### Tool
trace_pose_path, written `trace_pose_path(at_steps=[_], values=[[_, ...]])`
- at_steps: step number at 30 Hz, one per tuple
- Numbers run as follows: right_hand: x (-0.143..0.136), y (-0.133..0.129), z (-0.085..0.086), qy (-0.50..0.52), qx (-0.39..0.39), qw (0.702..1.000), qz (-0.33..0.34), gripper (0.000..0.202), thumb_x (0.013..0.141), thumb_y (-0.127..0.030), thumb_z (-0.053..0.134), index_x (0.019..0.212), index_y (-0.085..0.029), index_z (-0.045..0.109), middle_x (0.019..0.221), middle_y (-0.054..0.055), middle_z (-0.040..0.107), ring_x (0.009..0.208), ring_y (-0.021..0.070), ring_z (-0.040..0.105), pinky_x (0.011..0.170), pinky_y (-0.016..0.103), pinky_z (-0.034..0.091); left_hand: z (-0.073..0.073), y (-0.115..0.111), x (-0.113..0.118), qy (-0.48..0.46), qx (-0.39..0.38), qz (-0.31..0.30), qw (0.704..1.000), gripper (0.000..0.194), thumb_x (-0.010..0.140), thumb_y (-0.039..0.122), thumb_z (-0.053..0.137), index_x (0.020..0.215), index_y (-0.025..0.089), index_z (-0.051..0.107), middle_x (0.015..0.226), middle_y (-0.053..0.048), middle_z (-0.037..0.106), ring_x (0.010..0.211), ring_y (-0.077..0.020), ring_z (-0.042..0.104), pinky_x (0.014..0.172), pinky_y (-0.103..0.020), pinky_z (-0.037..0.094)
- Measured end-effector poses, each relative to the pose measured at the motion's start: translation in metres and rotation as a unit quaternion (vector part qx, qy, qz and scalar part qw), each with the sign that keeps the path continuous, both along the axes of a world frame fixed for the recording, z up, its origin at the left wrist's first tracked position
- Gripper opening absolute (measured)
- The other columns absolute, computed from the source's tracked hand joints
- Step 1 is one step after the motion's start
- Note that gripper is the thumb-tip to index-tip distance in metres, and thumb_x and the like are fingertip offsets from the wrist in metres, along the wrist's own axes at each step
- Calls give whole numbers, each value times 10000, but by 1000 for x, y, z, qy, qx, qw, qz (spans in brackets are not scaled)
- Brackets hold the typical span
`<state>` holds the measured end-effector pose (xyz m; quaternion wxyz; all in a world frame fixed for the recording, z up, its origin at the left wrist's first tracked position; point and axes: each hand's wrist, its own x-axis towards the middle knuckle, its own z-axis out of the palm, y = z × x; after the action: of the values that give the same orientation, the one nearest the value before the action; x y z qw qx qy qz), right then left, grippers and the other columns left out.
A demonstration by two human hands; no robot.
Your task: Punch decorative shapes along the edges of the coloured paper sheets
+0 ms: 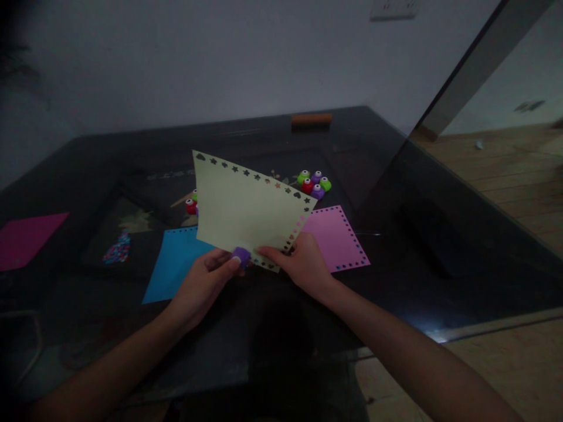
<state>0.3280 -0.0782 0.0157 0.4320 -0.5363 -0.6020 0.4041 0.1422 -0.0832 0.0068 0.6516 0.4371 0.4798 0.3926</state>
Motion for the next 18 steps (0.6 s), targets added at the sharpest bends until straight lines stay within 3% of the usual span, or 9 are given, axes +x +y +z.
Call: trace_pose_path(at_steps=[7,18], values=[[0,-1,1,4,4,1000,-7,187,708,-325,701,844,-196,704,864,50,744,771,194,689,676,309,546,4,-1,0,15,2,6,1000,176,687,331,720,791,194,682,719,-19,678,784,-188,624,745,-289,448],[-1,-2,3,0,4,1000,-9,205,709,-326,704,866,-194,704,888,51,743,775,197,691,681,303,550,2,0,0,11,4,6,1000,226,678,353,737,816,178,694,760,-24,688,714,-151,590,700,-261,434]])
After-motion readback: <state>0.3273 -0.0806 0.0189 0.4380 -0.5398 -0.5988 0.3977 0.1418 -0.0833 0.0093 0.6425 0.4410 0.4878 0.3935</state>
